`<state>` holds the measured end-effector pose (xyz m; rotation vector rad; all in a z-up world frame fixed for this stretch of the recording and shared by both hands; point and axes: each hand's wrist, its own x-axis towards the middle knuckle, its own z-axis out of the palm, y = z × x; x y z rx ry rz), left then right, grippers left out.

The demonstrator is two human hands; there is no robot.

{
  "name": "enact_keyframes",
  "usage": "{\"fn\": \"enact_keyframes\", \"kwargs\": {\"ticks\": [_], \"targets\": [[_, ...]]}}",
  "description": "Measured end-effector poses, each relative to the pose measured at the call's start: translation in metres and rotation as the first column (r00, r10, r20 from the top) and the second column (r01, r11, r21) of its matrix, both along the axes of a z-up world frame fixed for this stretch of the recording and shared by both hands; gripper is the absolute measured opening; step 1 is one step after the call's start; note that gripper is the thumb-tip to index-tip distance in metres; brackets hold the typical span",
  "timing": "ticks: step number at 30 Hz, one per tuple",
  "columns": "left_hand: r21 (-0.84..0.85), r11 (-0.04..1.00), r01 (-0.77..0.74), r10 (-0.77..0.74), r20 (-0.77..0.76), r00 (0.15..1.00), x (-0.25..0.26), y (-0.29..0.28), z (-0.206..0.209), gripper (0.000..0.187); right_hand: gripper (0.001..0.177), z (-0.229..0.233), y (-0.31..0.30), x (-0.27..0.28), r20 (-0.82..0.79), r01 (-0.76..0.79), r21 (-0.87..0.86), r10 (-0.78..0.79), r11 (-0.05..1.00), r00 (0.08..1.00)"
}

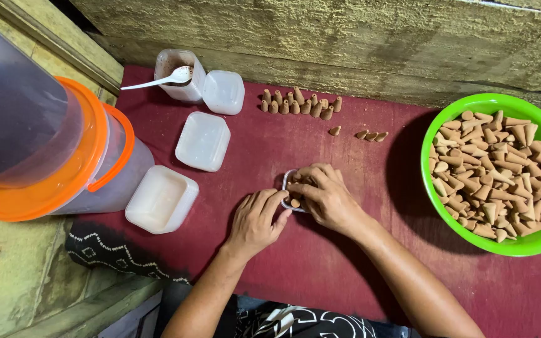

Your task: Packaging incense cones into small plastic containers

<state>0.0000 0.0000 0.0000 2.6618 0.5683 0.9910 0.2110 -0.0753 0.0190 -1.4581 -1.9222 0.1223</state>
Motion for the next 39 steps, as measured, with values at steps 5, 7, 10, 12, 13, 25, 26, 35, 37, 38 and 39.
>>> {"fn": "enact_keyframes", "kwargs": {"ticks": [5, 7, 10, 12, 13, 25, 26, 35, 37, 38, 39], "targets": [[-0.041, 0.999, -0.023, 0.024, 0.011, 1.0, -0.002, 0.002, 0.004, 0.033, 0.038, -0.009, -0.009, 0.019, 0.012, 0.066, -0.02, -0.066, 0.998, 0.998], [-0.078, 0.997, -0.025, 0.028, 0.027, 0.999, -0.004, 0.005, -0.013, 0.031, 0.038, -0.022, -0.013, 0.037, 0.016, 0.108, -0.02, -0.108, 0.994, 0.994], [-0.115, 0.993, -0.032, 0.042, 0.09, 0.995, -0.008, 0.006, -0.029, 0.012, 0.037, -0.037, -0.022, 0.063, -0.071, 0.215, 0.022, -0.213, 0.976, 0.974], [-0.214, 0.976, -0.036, 0.08, 0.203, 0.976, -0.006, 0.005, -0.002, 0.034, 0.034, -0.023, -0.025, 0.07, -0.219, 0.33, 0.007, -0.321, 0.944, 0.922], [-0.212, 0.977, -0.028, 0.073, 0.204, 0.976, -0.003, 0.01, -0.001, 0.034, 0.034, -0.023, -0.027, 0.074, -0.219, 0.337, 0.009, -0.327, 0.941, 0.919], [-0.051, 0.984, 0.169, -0.176, -0.297, 0.939, 0.163, 0.086, 0.031, 0.038, 0.021, -0.044, -0.035, 0.083, -0.178, 0.377, 0.014, -0.369, 0.926, 0.912], [0.007, 0.983, 0.185, -0.173, -0.325, 0.93, 0.177, 0.091, 0.021, 0.028, 0.02, -0.041, -0.034, 0.083, -0.221, 0.361, 0.017, -0.349, 0.932, 0.911], [-0.09, 0.956, 0.281, -0.293, -0.181, 0.939, 0.168, 0.109, -0.014, 0.009, 0.016, -0.037, -0.036, 0.09, -0.352, 0.349, 0.021, -0.32, 0.937, 0.88], [-0.179, 0.955, 0.235, -0.261, -0.136, 0.956, 0.139, 0.098, 0.018, 0.009, 0.022, -0.027, -0.036, 0.085, -0.382, 0.358, 0.009, -0.327, 0.934, 0.864], [-0.215, 0.946, 0.244, -0.265, -0.072, 0.962, 0.123, 0.091, 0.03, 0.008, 0.024, -0.021, -0.036, 0.081, -0.425, 0.353, -0.035, -0.334, 0.935, 0.842], [-0.252, 0.934, 0.255, -0.265, -0.007, 0.964, 0.107, 0.083, 0.041, 0.008, 0.026, -0.016, -0.036, 0.078, -0.465, 0.346, -0.081, -0.343, 0.935, 0.817]]}}
